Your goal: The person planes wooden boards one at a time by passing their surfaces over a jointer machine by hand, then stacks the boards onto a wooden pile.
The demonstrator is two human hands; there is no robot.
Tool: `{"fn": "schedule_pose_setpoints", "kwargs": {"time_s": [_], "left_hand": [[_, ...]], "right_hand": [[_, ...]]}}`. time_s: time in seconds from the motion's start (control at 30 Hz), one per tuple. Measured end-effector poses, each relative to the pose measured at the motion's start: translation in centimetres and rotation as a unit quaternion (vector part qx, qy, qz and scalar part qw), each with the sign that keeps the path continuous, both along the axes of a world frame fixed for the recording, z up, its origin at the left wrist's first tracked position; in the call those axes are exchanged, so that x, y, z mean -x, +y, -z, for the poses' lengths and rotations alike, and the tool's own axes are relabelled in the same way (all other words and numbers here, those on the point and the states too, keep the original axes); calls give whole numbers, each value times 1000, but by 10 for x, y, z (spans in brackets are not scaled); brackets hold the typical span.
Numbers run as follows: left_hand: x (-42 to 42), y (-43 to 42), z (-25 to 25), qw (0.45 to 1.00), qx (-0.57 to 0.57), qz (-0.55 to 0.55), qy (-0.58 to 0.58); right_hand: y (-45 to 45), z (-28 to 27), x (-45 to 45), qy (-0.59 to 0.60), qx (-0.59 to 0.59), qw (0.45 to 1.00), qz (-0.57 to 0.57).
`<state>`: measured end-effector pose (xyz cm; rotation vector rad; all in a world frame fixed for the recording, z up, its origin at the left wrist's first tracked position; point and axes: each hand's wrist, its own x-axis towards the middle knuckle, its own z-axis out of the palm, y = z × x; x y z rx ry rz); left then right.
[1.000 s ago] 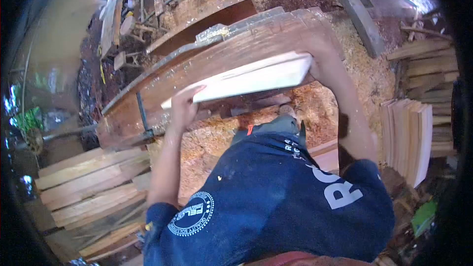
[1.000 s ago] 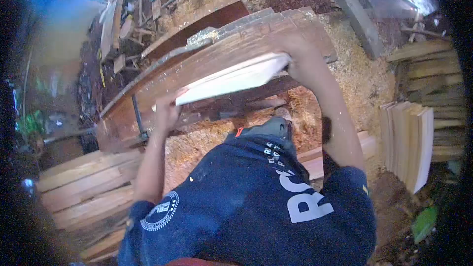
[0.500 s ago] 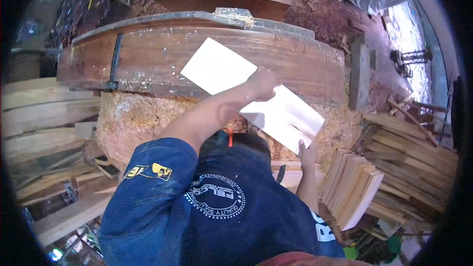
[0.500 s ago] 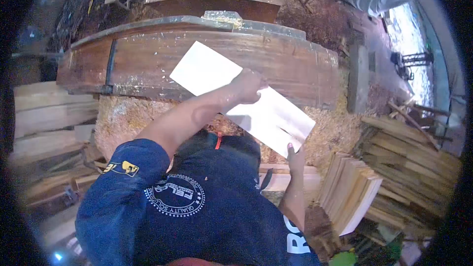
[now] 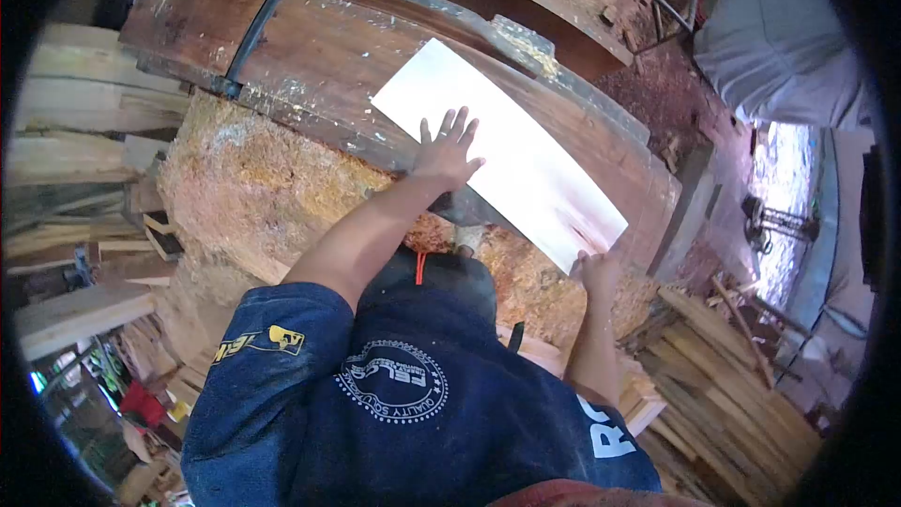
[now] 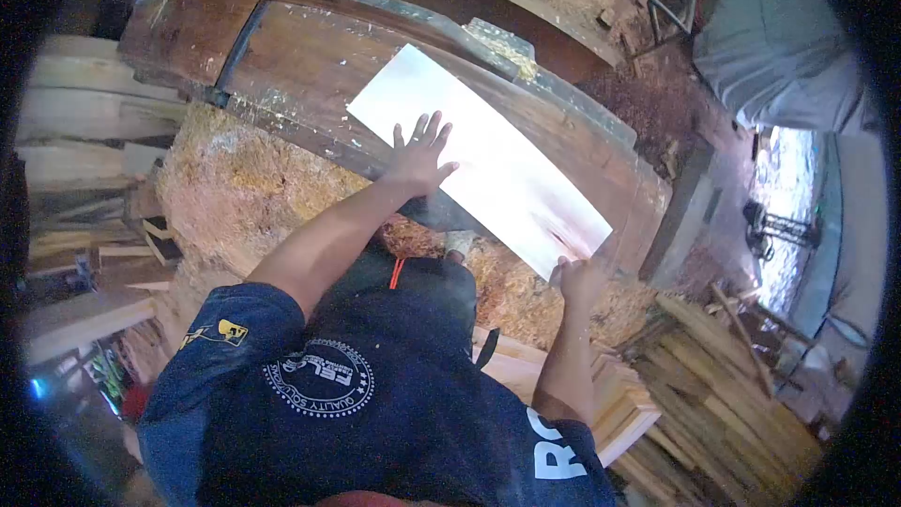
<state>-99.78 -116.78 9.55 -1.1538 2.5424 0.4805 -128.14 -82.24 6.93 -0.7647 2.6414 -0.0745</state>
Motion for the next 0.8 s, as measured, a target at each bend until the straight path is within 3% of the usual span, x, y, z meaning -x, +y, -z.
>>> {"fn": "schedule_pose_setpoints", "kwargs": {"time_s": [0.13,0.33,0.5,0.67,0.77,0.8], "left_hand": [[-9,-54,1,999,10,-40,1],[-51,-122,13,994,34,-105,10],[-107,-190,5,991,20,-135,-5],[-132,-212,2,988,38,-150,-7],[-120,-202,8,977,63,-206,-3],[-108,-193,13,970,84,-229,-3]], "right_hand": [[-92,-29,-3,5,-2,1000,24],[-186,13,6,11,42,997,-59],[-266,3,-38,-13,68,994,-84],[-297,-11,-64,-42,117,984,-126],[-306,-15,-60,-75,102,983,-137],[-311,-23,-58,-63,27,986,-150]]}}
